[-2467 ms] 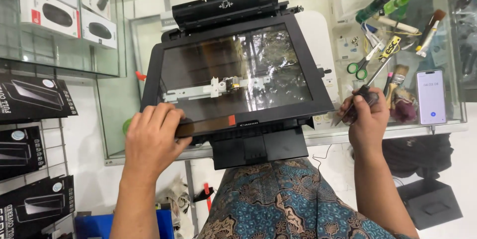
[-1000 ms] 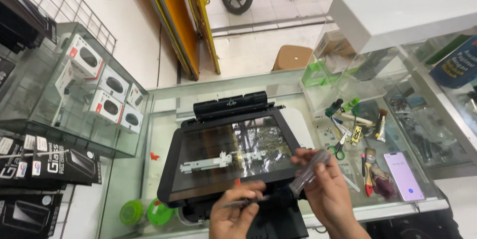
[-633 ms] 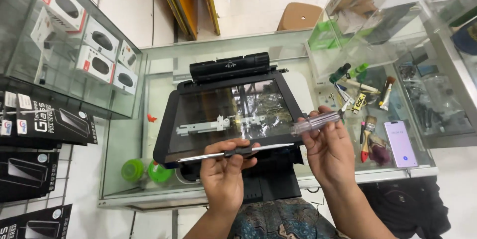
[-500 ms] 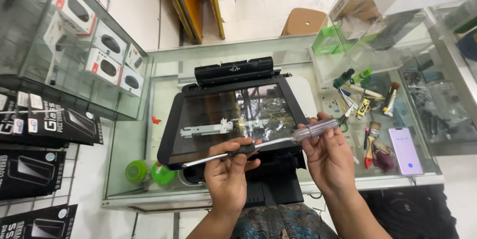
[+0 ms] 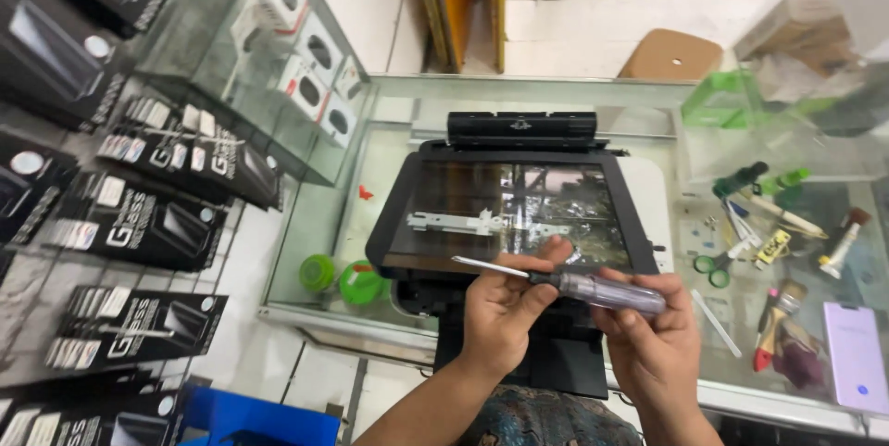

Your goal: Disassembling a printer to access internal components using a screwdriver

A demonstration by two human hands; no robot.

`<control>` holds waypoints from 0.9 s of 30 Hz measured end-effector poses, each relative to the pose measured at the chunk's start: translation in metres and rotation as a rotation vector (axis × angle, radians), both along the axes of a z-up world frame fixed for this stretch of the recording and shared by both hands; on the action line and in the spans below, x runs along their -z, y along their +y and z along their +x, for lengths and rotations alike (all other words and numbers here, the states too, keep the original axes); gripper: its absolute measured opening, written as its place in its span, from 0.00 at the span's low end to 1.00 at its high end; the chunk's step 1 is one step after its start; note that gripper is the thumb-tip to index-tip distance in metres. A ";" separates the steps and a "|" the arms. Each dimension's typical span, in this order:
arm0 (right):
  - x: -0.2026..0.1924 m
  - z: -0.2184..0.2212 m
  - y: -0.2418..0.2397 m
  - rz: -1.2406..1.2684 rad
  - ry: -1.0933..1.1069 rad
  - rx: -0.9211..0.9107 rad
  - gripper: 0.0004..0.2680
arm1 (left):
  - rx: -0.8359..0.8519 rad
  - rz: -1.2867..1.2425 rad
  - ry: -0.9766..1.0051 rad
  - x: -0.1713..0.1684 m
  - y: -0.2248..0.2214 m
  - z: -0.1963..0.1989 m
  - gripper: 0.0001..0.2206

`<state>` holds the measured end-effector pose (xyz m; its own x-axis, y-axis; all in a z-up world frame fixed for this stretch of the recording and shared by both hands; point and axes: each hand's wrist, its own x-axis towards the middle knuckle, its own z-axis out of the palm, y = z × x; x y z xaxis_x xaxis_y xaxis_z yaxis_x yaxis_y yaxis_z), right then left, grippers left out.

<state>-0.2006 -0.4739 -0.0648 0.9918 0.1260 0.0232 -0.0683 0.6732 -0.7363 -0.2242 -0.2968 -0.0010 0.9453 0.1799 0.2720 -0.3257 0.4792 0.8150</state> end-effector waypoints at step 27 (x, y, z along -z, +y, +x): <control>0.066 0.112 -0.048 -1.077 -1.033 -0.178 0.24 | -0.657 0.462 0.598 0.031 0.130 -0.041 0.13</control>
<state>-0.0887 -0.5222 -0.1304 0.5673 0.6515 0.5036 0.7554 -0.1682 -0.6333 -0.2656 -0.1663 -0.0323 0.7007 0.7122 -0.0408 0.1127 -0.0539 0.9922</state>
